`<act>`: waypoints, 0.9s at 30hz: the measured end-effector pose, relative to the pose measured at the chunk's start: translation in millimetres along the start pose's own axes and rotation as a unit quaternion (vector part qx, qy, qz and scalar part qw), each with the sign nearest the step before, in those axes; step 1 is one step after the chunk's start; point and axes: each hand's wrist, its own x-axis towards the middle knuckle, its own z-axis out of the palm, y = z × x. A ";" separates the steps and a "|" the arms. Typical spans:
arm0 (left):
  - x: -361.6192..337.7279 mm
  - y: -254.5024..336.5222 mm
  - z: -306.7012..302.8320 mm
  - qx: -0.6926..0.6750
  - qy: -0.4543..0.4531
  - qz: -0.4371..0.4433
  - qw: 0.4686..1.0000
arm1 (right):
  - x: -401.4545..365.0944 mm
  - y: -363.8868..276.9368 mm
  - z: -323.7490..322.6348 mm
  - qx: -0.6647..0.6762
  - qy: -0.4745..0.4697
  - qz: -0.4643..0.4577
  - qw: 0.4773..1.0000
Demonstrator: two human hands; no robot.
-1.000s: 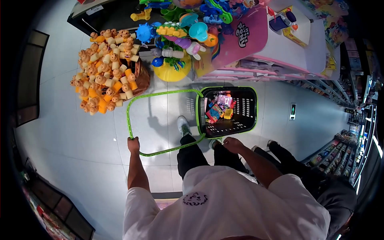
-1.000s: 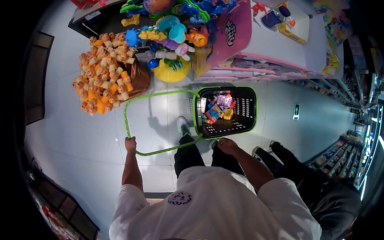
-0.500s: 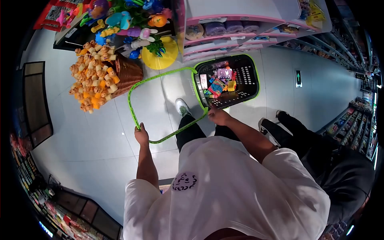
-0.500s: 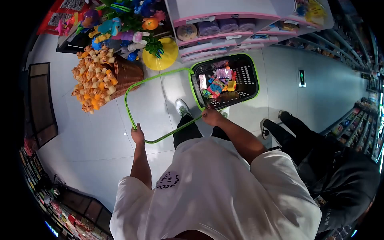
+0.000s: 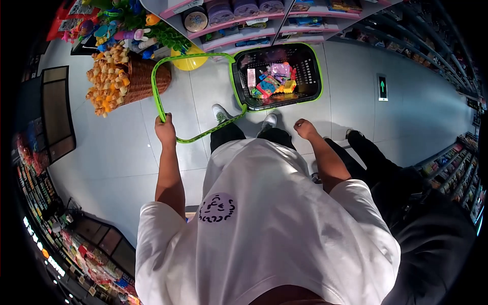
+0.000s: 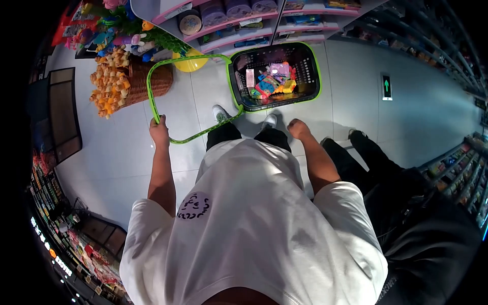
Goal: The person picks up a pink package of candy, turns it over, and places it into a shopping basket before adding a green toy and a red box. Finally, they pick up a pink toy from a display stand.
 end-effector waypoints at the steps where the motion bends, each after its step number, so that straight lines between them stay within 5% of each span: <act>1: -1.4 -3.6 9.5 -0.015 -0.001 0.053 0.998 | 8.5 42.2 14.9 -0.041 -0.006 -0.025 0.999; 6: -18.2 42.5 29.9 -0.025 -0.038 0.055 0.997 | 3.4 108.6 33.7 -0.269 -0.008 -0.198 0.942; 7: -19.7 48.7 34.2 -0.034 -0.051 0.039 0.997 | 0.3 107.3 37.1 -0.057 -0.002 -0.086 0.995; 8: -18.7 51.3 39.6 -0.036 -0.054 0.042 0.997 | -1.3 106.8 38.8 0.159 0.007 0.031 0.987; 12: -10.7 62.4 54.7 -0.014 -0.023 0.046 0.999 | 1.7 90.1 40.5 0.181 0.017 -0.051 0.982; 18: -18.9 93.0 68.8 0.019 -0.030 0.091 0.995 | 23.5 32.3 -6.1 0.237 0.016 0.050 0.970; 27: -52.7 126.6 103.5 0.041 -0.052 0.078 0.995 | 59.1 17.6 -74.4 0.205 0.031 -0.009 0.978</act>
